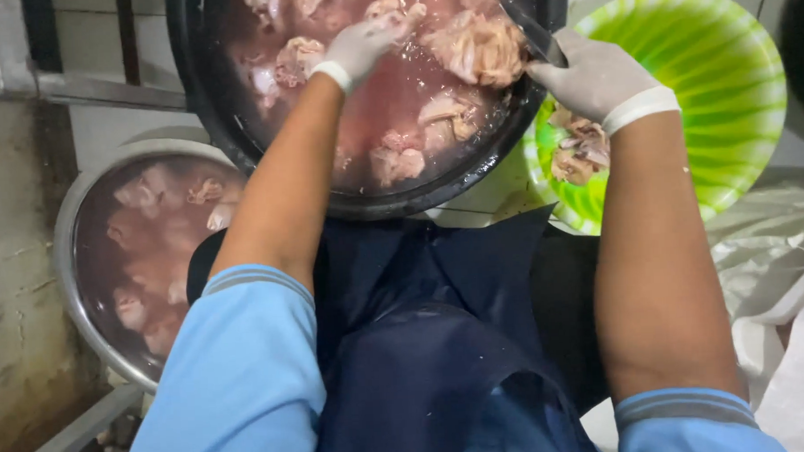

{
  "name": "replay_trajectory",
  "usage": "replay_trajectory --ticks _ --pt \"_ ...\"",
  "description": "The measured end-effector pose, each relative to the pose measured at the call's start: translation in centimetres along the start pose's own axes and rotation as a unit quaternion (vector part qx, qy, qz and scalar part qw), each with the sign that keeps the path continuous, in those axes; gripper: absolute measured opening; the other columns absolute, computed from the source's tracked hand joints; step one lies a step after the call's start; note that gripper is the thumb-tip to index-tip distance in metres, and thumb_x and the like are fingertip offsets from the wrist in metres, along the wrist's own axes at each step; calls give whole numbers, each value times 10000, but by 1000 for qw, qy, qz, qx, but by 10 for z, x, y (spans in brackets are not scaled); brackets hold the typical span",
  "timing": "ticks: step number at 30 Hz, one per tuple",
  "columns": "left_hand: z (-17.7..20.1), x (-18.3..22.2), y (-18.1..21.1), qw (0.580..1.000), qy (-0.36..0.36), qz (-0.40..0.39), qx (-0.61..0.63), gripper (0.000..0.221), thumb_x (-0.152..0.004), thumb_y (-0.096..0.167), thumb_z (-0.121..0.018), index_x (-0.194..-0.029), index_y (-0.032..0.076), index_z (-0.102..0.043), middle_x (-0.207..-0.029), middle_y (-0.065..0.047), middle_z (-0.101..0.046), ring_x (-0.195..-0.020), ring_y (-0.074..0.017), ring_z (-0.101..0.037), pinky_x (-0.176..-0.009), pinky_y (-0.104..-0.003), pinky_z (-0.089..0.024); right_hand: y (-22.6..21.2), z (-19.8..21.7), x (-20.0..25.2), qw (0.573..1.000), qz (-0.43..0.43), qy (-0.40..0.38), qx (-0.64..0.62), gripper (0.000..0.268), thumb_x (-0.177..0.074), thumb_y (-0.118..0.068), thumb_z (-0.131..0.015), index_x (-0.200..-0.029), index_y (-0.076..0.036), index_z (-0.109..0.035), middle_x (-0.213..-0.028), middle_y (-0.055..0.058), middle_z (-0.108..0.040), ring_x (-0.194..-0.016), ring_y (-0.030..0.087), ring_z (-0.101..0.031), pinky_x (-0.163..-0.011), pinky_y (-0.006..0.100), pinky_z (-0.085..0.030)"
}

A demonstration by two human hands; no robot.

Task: Cutting and cleaning raw chicken pieces in a basin of water using a knife

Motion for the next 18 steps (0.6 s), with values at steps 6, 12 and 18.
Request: replay_trajectory --ticks 6,12,18 --pt "-13 127 2 837 -190 506 83 900 -824 600 -590 -1490 12 -447 -1503 -281 -434 -1378 -479 -404 -1140 -474 -332 -2 -6 -2 999 -31 -16 -3 465 -1014 -446 -513 -1268 -57 -527 -1169 271 -662 -1054 471 -620 -897 526 -437" --pt "44 108 98 781 -411 470 14 905 -855 407 -707 -1613 158 -281 -1654 -115 -294 -1516 -342 -309 -1184 -485 -372 0 -7 -5 1000 -21 -8 -1 416 -1015 -453 -518 -1156 -61 -525 -1132 254 -677 -1024 456 -640 -900 505 -446" --pt "57 125 95 815 -322 476 73 900 -749 167 -711 -1577 203 -359 -1493 -179 -502 -1378 -353 -503 -1116 -423 -458 -7 -3 1 998 -53 -27 3 504 -996 -459 -487 -1335 -86 -502 -1240 277 -654 -1133 489 -601 -946 534 -434"
Point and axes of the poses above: each hand's wrist, its own x-axis away from the middle knuckle, its own z-axis out of the back of the hand, y = z × x, the point moved 2 cm from there along -x, towards the middle knuckle
